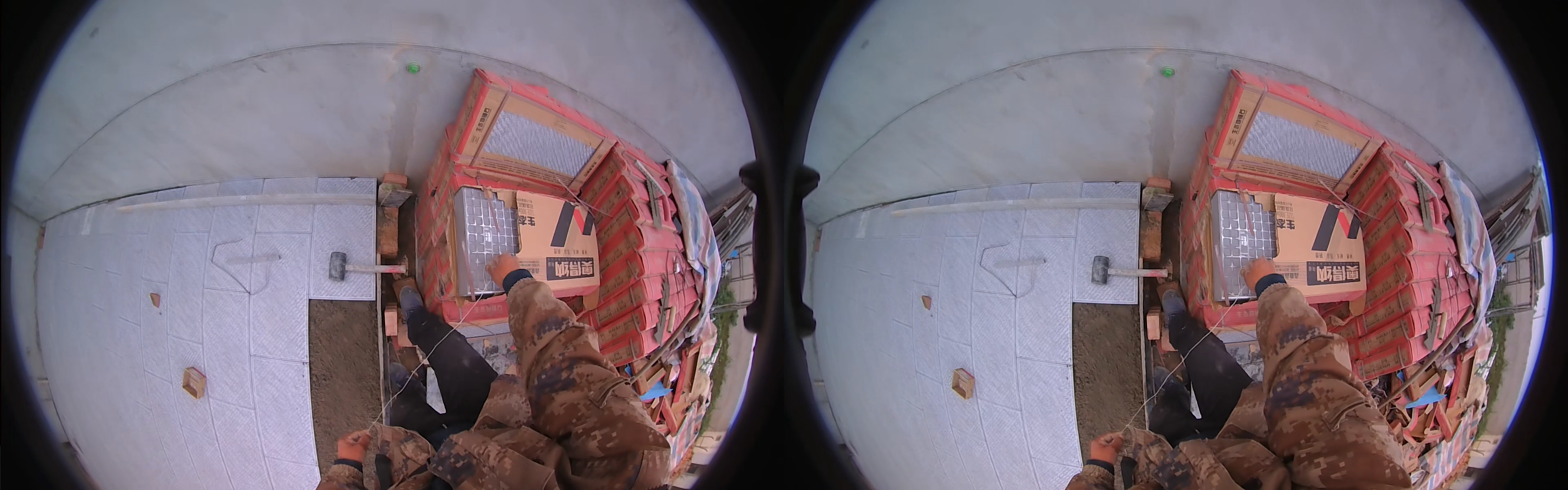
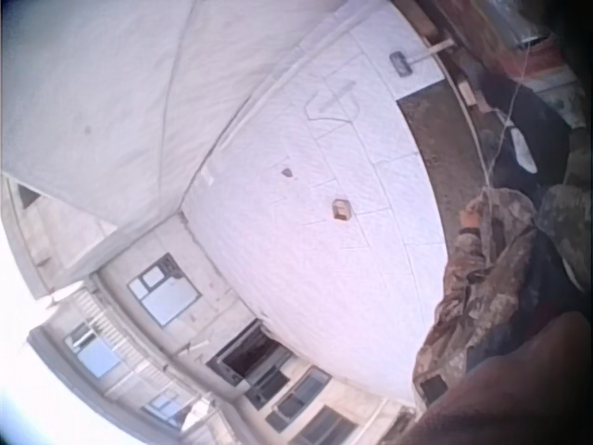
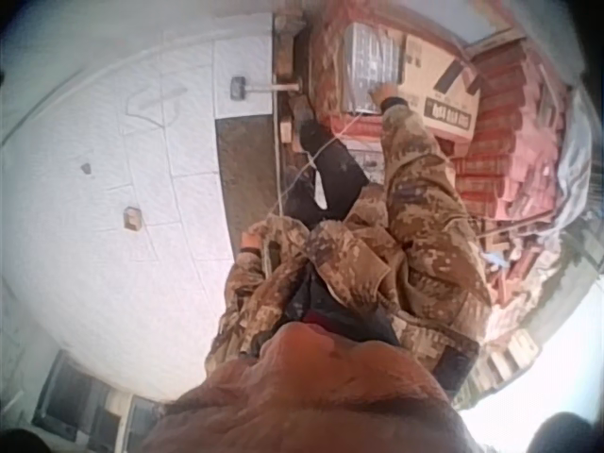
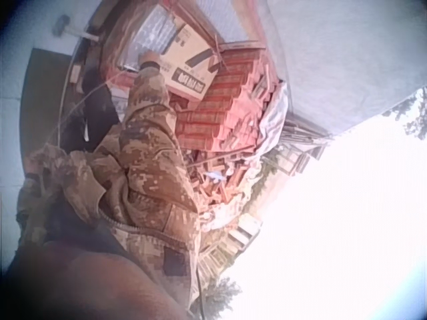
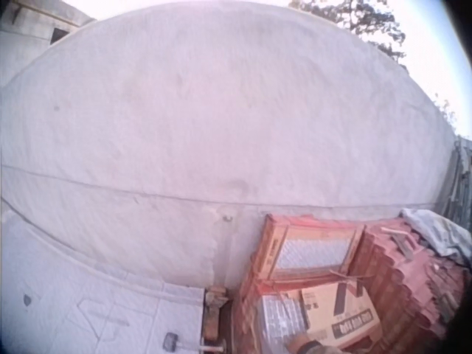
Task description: The person places a large white tile onto a prepared mortar bed on a wall, aligns it with adjacent tiles, and taps it into place with a rubber mallet. The person then uses a string line to check alignment and continues adjusting the tile.
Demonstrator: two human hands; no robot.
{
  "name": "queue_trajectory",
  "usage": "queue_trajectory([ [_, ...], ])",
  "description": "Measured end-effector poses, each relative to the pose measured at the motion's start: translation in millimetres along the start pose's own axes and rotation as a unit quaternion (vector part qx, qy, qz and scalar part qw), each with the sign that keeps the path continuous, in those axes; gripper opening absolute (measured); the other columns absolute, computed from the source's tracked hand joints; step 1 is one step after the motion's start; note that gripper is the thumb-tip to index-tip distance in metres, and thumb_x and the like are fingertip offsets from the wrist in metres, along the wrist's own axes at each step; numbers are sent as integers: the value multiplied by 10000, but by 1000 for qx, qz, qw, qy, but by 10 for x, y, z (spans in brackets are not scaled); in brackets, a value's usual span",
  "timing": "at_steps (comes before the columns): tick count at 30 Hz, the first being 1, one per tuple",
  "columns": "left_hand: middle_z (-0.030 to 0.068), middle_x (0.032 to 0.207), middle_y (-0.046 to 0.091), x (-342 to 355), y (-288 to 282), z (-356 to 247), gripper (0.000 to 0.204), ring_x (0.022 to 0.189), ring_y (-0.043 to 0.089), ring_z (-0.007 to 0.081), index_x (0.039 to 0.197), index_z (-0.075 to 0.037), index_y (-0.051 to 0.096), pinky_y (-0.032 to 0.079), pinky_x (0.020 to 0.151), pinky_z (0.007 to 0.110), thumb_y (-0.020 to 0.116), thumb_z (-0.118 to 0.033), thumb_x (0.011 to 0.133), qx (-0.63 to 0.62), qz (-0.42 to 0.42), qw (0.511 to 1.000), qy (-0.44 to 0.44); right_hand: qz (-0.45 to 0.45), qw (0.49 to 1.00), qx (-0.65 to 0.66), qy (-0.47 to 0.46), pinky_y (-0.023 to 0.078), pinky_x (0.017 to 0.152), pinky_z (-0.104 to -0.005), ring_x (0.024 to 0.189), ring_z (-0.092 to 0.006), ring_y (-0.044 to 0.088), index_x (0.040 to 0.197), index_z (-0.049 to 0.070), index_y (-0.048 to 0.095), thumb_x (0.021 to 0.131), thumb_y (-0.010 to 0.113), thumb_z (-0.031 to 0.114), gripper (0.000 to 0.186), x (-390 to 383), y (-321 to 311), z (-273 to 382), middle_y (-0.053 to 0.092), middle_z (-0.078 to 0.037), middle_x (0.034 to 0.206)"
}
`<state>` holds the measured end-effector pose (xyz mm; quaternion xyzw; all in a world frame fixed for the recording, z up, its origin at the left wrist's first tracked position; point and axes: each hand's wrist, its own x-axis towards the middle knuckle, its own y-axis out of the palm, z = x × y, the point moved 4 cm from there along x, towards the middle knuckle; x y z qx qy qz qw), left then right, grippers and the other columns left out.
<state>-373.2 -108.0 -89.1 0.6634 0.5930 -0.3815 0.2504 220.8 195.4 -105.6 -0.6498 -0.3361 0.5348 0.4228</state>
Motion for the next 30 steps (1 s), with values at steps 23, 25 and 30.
queue_trajectory([
  [23, -7, 741, 684, 748, 166, -947, 202, 612, 558, 61, 1002, 0, 758, 445, 563, 237, 767, -147, 864, -17, 19, 998, -65, -21, 997, 74, -26, 425, 874, -498, 959, -374, 571, 800, 53, 693, 895, 560, 351, 340, -158, -124, 48, 679, -135, 923],
  [25, 16, 749, 704, 834, 176, -994, 193, 605, 582, 85, 993, 2, 753, 463, 563, 259, 756, -145, 867, -9, 24, 998, -55, 58, 998, 35, -4, 414, 902, -508, 1076, -316, 544, 943, 141, 736, 966, 446, 331, 347, -156, -171, 65, 703, -66, 1049],
  [30, -1, 738, 686, 949, 266, -865, 204, 615, 571, 61, 987, -12, 765, 459, 578, 232, 780, -147, 834, 29, 3, 998, -57, 132, 988, -37, -65, 391, 948, -502, 1113, -328, 533, 1020, 131, 722, 976, 431, 371, 380, -106, -147, 97, 690, -82, 1093],
])
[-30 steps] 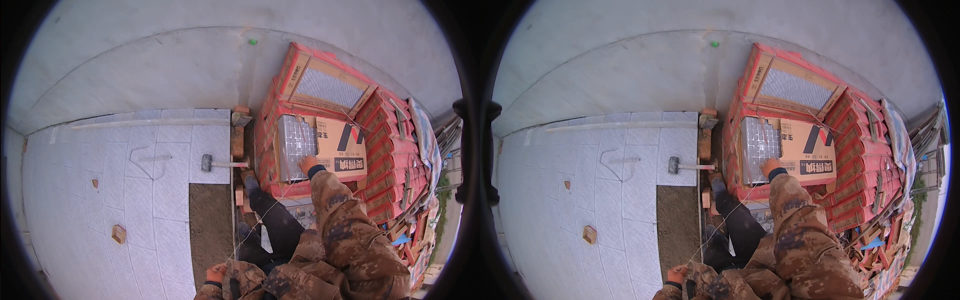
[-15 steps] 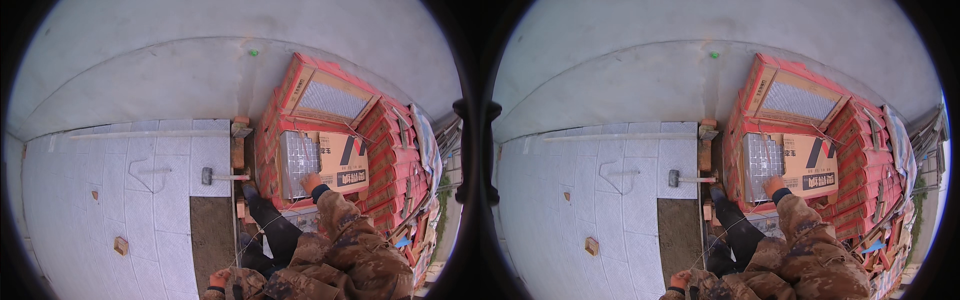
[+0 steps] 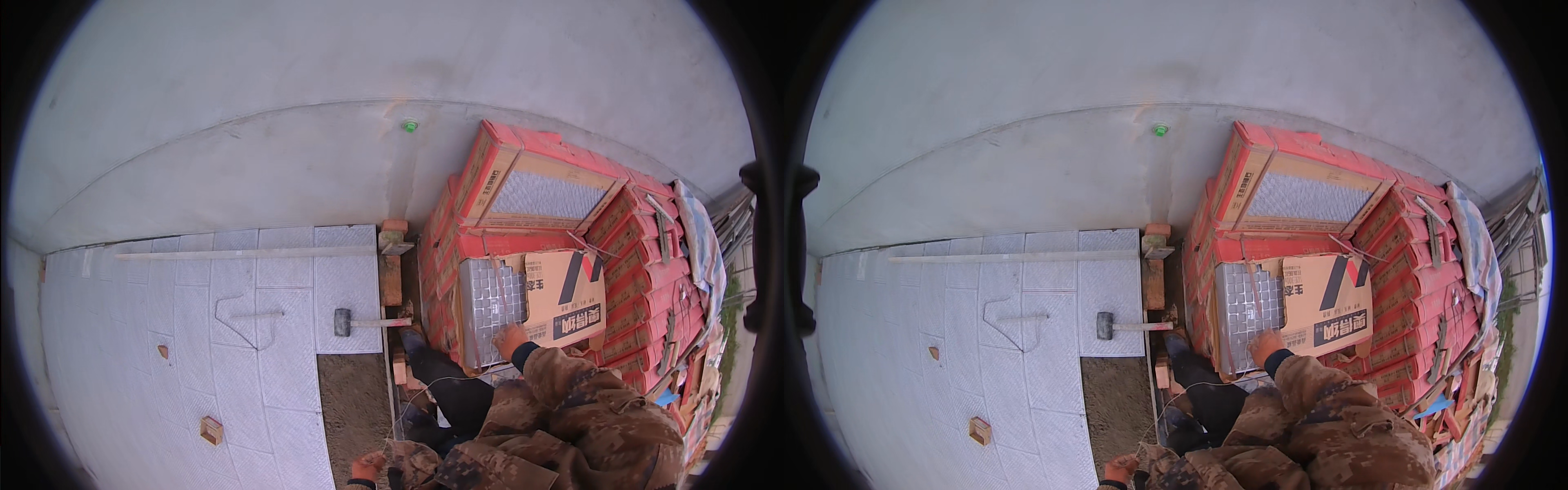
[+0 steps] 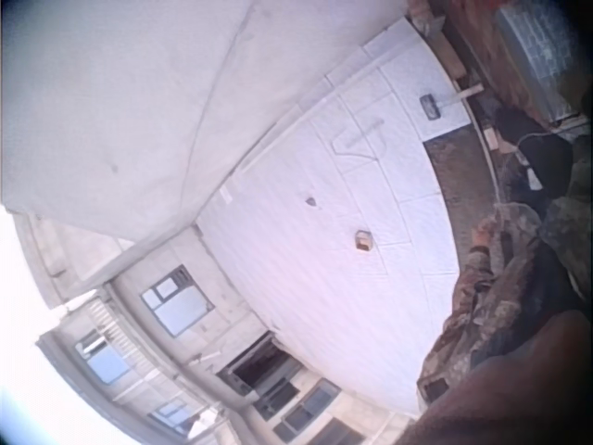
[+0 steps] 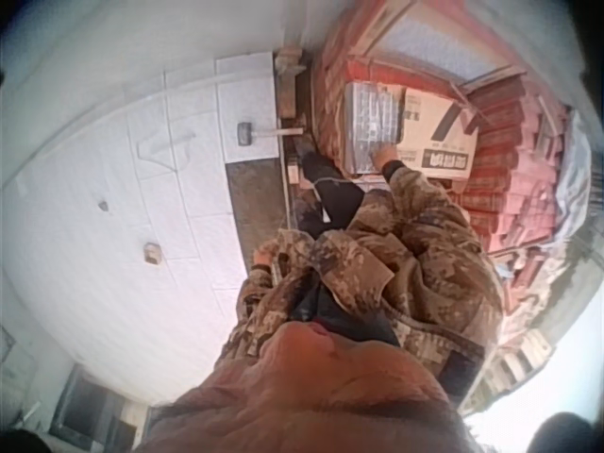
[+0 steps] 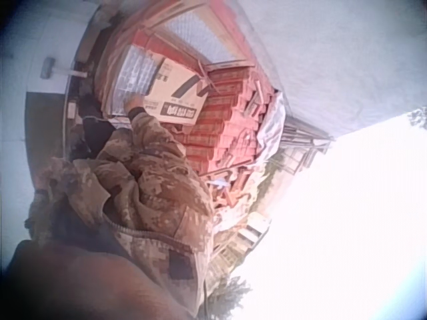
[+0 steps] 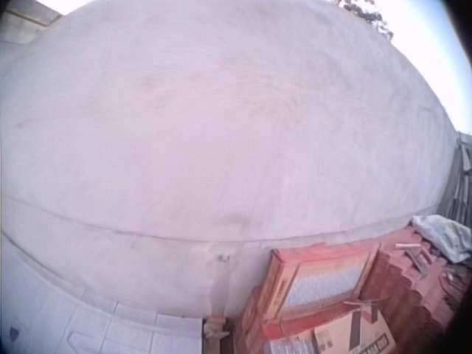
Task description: The person places a large white tile onto a prepared mortar bed on a wall, aligns it with adjacent tiles, and taps it into place with a rubber mallet. The person then uses a string line to check alignment and continues adjusting the tile.
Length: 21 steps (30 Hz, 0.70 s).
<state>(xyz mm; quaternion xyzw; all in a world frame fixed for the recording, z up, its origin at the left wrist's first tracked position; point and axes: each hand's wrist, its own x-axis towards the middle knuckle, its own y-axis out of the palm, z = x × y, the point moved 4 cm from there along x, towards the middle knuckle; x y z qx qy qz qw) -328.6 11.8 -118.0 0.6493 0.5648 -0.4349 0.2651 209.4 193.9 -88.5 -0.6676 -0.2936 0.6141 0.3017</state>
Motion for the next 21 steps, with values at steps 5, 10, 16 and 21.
queue_trajectory([
  [5, 9, 764, 700, -171, 61, -24, 225, 666, 599, 66, 1003, -4, 757, 478, 616, 233, 770, -159, 841, -52, 19, 997, -57, -18, 998, 44, 40, 391, 936, -511, 1112, -342, 533, 1004, 95, 717, 962, 459, 372, 381, 27, 67, -47, 685, -120, 1074],
  [10, 11, 797, 705, -130, 82, -321, 240, 692, 596, 62, 1050, 6, 736, 476, 633, 227, 759, -120, 848, -74, 59, 993, -73, -57, 997, 47, -3, 413, 894, -517, 1082, -338, 546, 912, 90, 716, 930, 499, 372, 357, -7, 104, -85, 688, -138, 1016],
  [16, 27, 856, 713, -214, 31, -175, 257, 725, 598, 56, 1054, 36, 722, 474, 643, 222, 768, -100, 841, -119, 19, 992, 35, -114, 973, 173, 105, 496, 870, -502, 966, -420, 628, 880, 43, 713, 859, 614, 381, 352, 58, 159, -220, 687, -175, 982],
  [21, 46, 867, 724, -528, -180, 104, 265, 754, 633, 85, 1052, 30, 736, 513, 708, 239, 778, -101, 826, -71, -8, 996, 59, -195, 909, 350, 113, 535, 816, -484, 846, -377, 687, 831, 34, 731, 842, 637, 330, 311, -18, 56, -195, 695, -231, 811],
])
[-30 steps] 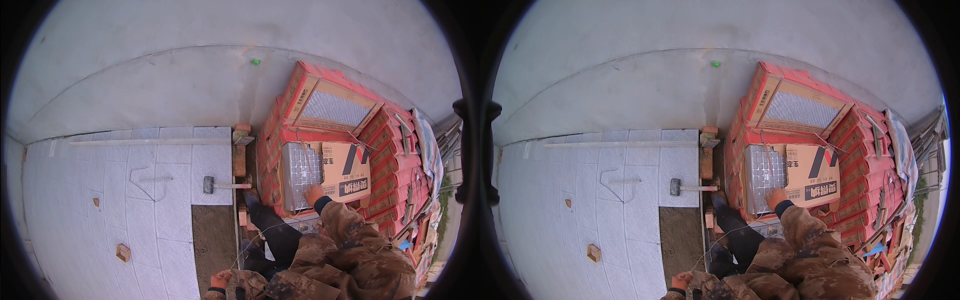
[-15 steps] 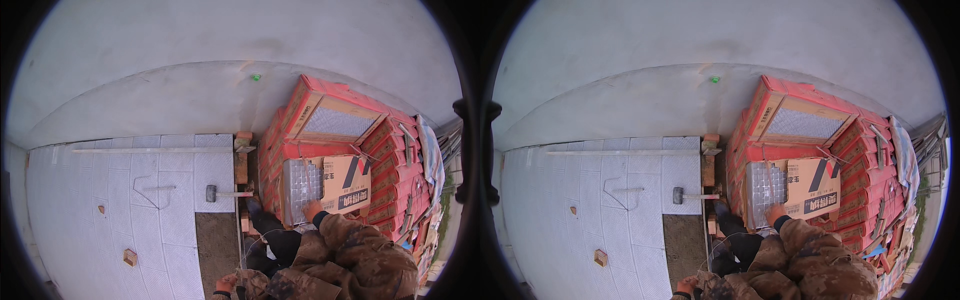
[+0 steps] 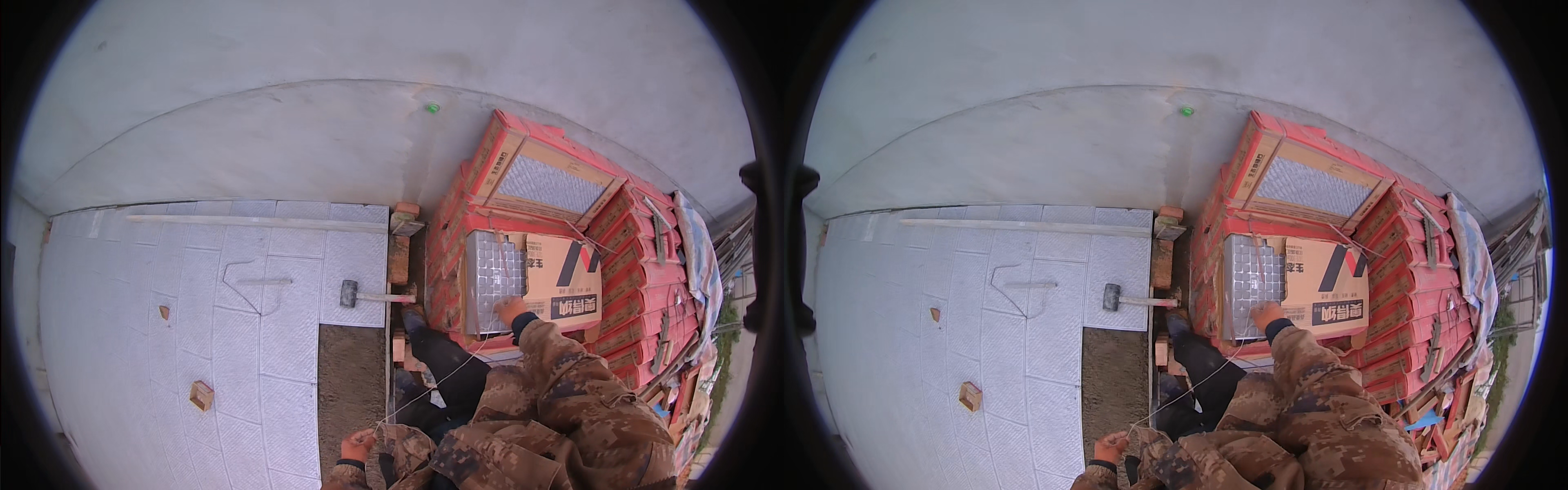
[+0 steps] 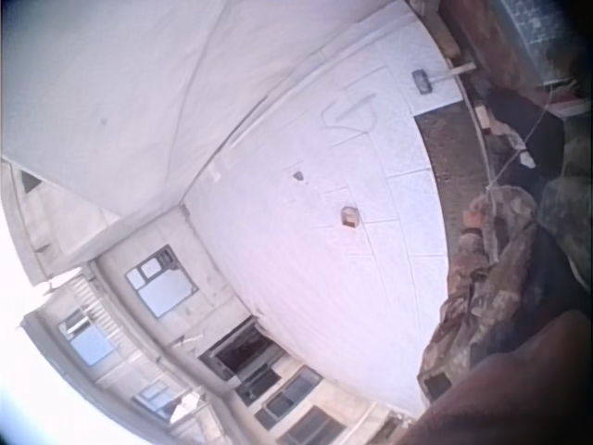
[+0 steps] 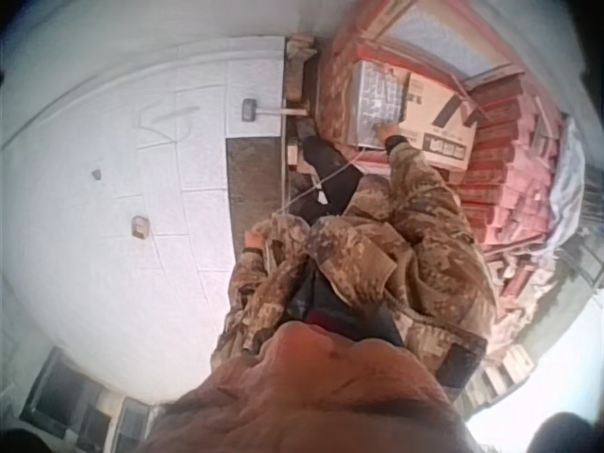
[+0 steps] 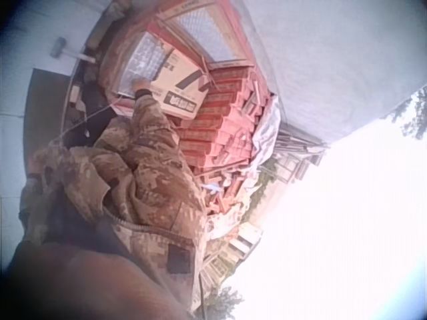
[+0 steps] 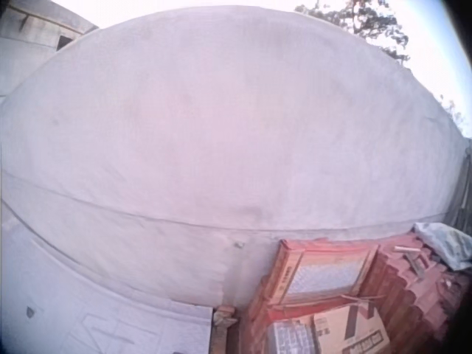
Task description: The person places a large white tile onto a prepared mortar bed on a wall, aligns it with adjacent tiles, and taps it into place with a rubber mallet. The person then uses a string line to check alignment and continues adjusting the tile.
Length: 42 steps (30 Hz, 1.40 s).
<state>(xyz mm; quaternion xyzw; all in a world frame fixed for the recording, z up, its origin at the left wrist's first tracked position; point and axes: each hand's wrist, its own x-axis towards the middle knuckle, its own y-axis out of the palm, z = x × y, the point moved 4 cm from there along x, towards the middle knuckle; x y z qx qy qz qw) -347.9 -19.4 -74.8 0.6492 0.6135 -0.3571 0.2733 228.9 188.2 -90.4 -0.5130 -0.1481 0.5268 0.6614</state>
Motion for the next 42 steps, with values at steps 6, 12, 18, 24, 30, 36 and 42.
queue_trajectory([
  [6, 56, 865, 730, -242, -284, 396, 289, 749, 634, 79, 1060, 38, 729, 510, 689, 228, 790, -104, 816, -4, -30, 998, -49, 75, 961, 262, 49, 538, 641, -365, 700, -208, 671, 792, 56, 684, 879, 611, 260, 233, -30, -113, 564, 668, -124, 723],
  [12, 45, 825, 720, -194, -290, 462, 261, 683, 613, 73, 1054, 36, 722, 486, 622, 227, 764, -105, 839, -30, -9, 995, -92, 117, 774, 590, 198, 460, 551, -317, 596, -166, 557, 770, 125, 562, 904, 542, 237, 176, -162, -259, 1303, 557, -22, 673],
  [18, 9, 790, 692, 215, -346, 325, 157, 635, 581, 75, 985, 7, 736, 462, 591, 245, 707, -111, 886, 21, -22, 998, -53, 103, 722, 661, 177, 404, 542, -323, 571, -180, 492, 681, 148, 462, 846, 541, 237, 203, 97, -259, 1639, 511, -24, 637],
  [24, -27, 710, 656, 539, -349, 140, 134, 601, 550, 54, 916, -17, 760, 443, 564, 233, 716, -133, 864, -4, -24, 999, -32, 100, 733, 646, 189, 364, 532, -319, 556, -167, 467, 640, 178, 412, 823, 538, 268, 239, 432, -231, 1769, 466, 10, 604],
  [30, -21, 708, 665, 1119, -458, 152, 204, 605, 557, 46, 923, -20, 764, 454, 567, 236, 711, -210, 872, 59, -25, 998, 8, 134, 740, 626, 207, 357, 521, -314, 530, -142, 451, 666, 194, 425, 865, 536, 255, 235, 880, 1, 1953, 425, 41, 586],
  [36, 41, 808, 731, 1731, -478, 155, 241, 756, 654, 99, 966, -11, 763, 527, 718, 286, 718, -226, 868, 101, -45, 994, -25, 147, 764, 601, 181, 351, 506, -327, 486, -155, 402, 726, 156, 480, 910, 510, 243, 205, 1373, 426, 2193, 416, 37, 577],
  [42, -5, 779, 676, 2460, -352, 98, 195, 681, 576, 70, 979, 3, 746, 471, 621, 258, 718, -168, 888, 52, -15, 999, -6, 156, 724, 647, 183, 390, 536, -338, 521, -170, 444, 754, 119, 512, 920, 520, 239, 204, 1913, 911, 2323, 456, 15, 587],
])
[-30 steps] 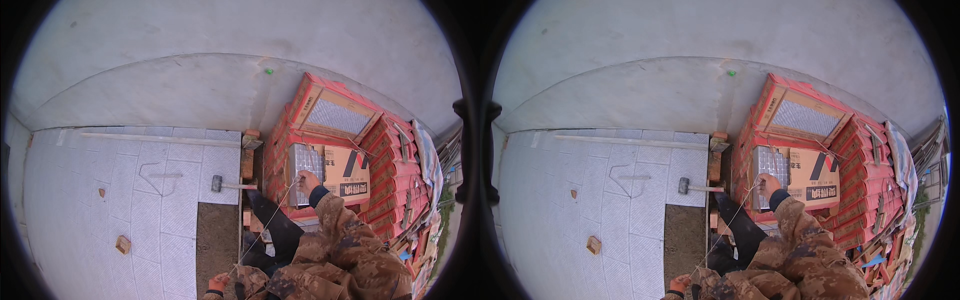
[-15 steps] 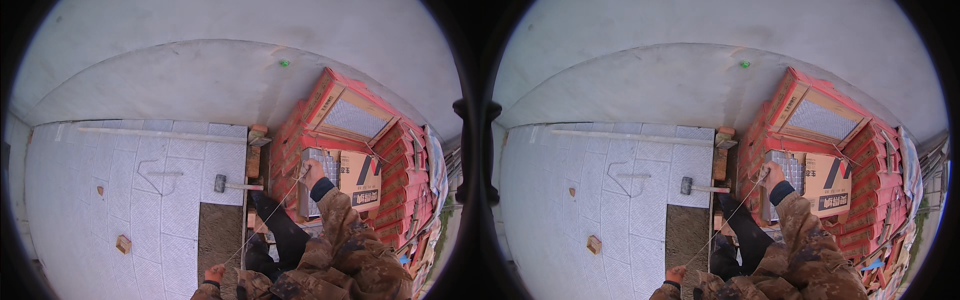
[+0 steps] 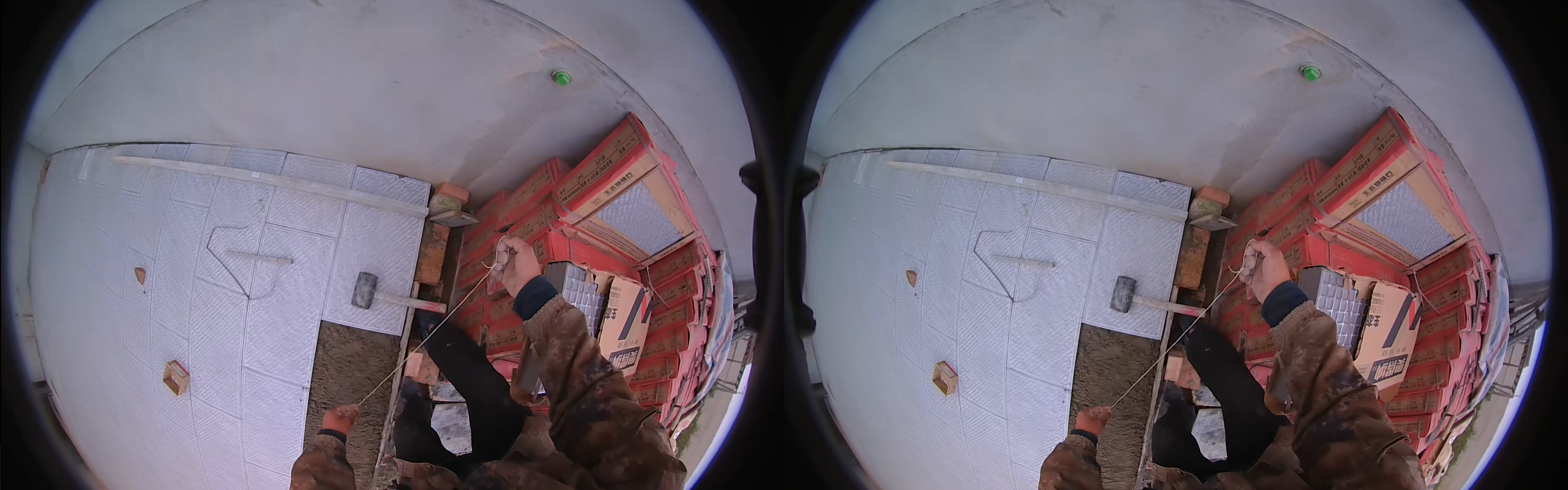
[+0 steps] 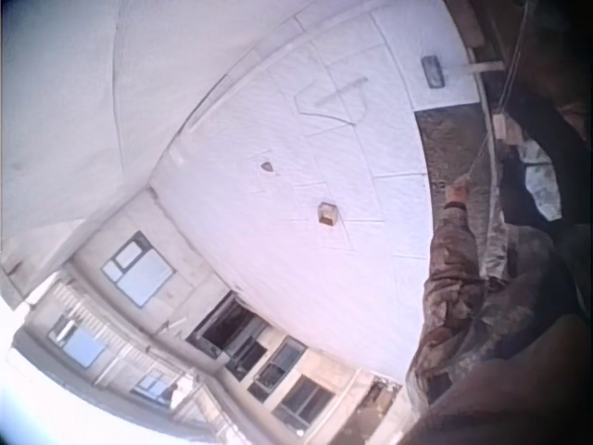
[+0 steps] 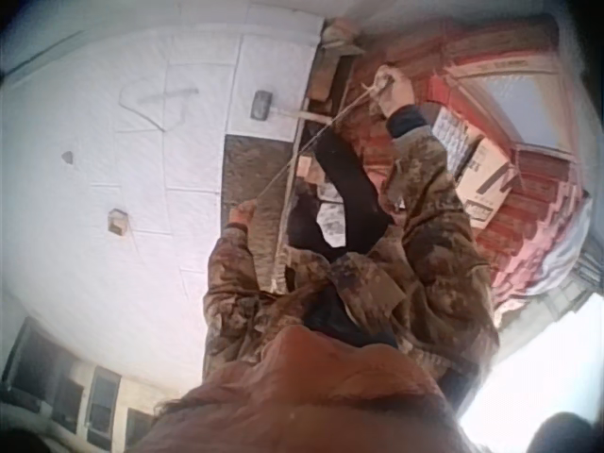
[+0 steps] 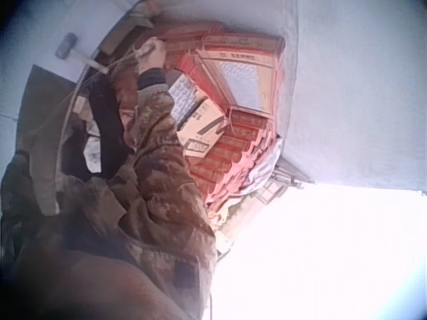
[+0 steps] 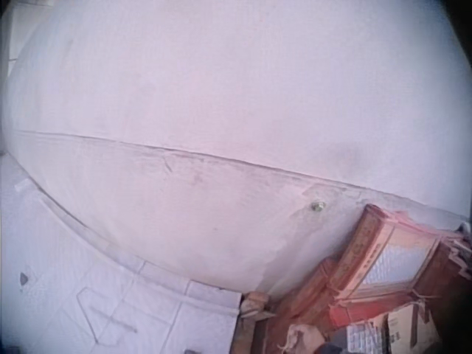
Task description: The person places a large white tile onto a prepared mortar bed on a wall, aligns it with adjacent tiles, and taps it into place with a rubber mallet. The person then uses a string line to check alignment and continues adjusting the tile.
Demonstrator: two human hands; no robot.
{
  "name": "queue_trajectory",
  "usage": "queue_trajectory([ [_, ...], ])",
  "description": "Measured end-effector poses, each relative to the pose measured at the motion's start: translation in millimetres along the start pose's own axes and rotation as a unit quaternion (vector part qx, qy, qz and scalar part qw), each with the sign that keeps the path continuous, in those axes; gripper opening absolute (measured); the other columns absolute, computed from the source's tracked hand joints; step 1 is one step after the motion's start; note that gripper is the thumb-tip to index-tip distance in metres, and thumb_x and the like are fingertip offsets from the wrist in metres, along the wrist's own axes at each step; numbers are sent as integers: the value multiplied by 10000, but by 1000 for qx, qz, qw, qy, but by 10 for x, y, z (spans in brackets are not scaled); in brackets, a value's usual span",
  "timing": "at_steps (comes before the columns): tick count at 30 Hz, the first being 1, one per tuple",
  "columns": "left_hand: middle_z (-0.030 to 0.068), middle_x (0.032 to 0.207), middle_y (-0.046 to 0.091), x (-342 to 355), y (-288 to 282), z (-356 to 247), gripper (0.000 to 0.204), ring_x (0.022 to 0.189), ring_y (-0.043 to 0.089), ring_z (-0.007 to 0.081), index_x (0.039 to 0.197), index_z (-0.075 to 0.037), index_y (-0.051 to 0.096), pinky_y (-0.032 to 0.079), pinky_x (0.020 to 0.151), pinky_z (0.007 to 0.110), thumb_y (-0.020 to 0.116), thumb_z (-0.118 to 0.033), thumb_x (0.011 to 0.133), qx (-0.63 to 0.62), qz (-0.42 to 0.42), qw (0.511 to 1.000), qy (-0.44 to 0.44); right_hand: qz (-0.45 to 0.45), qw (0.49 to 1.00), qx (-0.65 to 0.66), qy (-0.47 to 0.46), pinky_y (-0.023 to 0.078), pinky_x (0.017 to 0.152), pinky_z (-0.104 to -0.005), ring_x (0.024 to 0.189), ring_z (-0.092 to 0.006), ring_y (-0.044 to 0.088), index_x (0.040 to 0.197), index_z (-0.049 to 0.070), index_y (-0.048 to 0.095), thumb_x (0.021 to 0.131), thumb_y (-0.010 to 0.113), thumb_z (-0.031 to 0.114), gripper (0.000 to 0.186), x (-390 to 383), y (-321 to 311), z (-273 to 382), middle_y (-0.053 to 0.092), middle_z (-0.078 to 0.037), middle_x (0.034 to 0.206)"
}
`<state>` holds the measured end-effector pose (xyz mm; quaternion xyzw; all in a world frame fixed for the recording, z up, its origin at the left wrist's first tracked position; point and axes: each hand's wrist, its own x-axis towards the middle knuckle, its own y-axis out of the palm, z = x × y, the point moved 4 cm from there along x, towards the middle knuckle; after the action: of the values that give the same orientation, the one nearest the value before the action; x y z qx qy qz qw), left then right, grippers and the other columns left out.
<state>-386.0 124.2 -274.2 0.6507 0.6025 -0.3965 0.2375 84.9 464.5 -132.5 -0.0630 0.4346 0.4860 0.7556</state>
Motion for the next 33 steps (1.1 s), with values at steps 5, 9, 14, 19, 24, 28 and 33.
queue_trajectory([
  [5, 28, 848, 712, 733, 35, 128, 195, 756, 629, 87, 1009, 8, 735, 507, 694, 260, 719, -137, 879, 23, 16, 999, -21, 2, 1000, -2, 8, 410, 559, -344, 556, -175, 482, 755, 124, 516, 917, 523, 233, 196, 507, 31, -146, 504, 5, 608],
  [9, 47, 900, 736, 1182, -12, 198, 211, 809, 669, 102, 1039, 7, 726, 531, 733, 264, 713, -115, 867, 4, 54, 998, -39, 10, 999, -28, 17, 432, 584, -337, 582, -169, 507, 777, 127, 528, 934, 514, 233, 190, 853, 45, -254, 528, 10, 630],
  [14, 101, 937, 744, 1805, -169, 171, 292, 857, 694, 136, 1092, 42, 688, 545, 763, 282, 730, -127, 858, 32, 9, 999, -10, 28, 999, -31, 12, 477, 615, -291, 624, -136, 559, 908, 102, 592, 1005, 507, 273, 213, 1364, 156, -389, 564, 29, 671],
  [19, 212, 1085, 681, 2666, -578, -16, 487, 1007, 667, 329, 1180, 1, 665, 528, 903, 391, 800, -208, 763, 147, -154, 973, 86, 50, 994, -100, 5, 508, 649, -301, 690, -138, 607, 997, 77, 618, 1026, 506, 287, 239, 1820, 321, -544, 625, 6, 762],
  [24, 249, 1292, 547, 3141, -548, -347, 687, 1222, 520, 395, 1334, 10, 543, 417, 1059, 440, 816, -213, 745, 208, -189, 950, 133, 74, 989, -124, 11, 533, 707, -298, 749, -150, 630, 1087, 48, 611, 1026, 506, 249, 235, 2157, 412, -714, 652, -28, 838],
  [28, 254, 1340, 500, 3212, -71, -711, 814, 1262, 480, 412, 1398, 3, 475, 399, 1076, 461, 853, -188, 703, 85, -151, 972, 159, 74, 989, -123, 19, 541, 731, -316, 784, -161, 635, 1141, 36, 599, 1026, 494, 245, 261, 2293, 357, -853, 655, -42, 877],
  [33, 270, 1375, 441, 3159, 682, -1219, 1046, 1261, 454, 447, 1493, -40, 334, 397, 1064, 492, 902, -157, 623, 197, -112, 941, 252, 82, 991, -102, 28, 546, 758, -330, 812, -179, 638, 1197, 22, 584, 1017, 455, 190, 278, 2318, 307, -905, 654, -64, 914],
])
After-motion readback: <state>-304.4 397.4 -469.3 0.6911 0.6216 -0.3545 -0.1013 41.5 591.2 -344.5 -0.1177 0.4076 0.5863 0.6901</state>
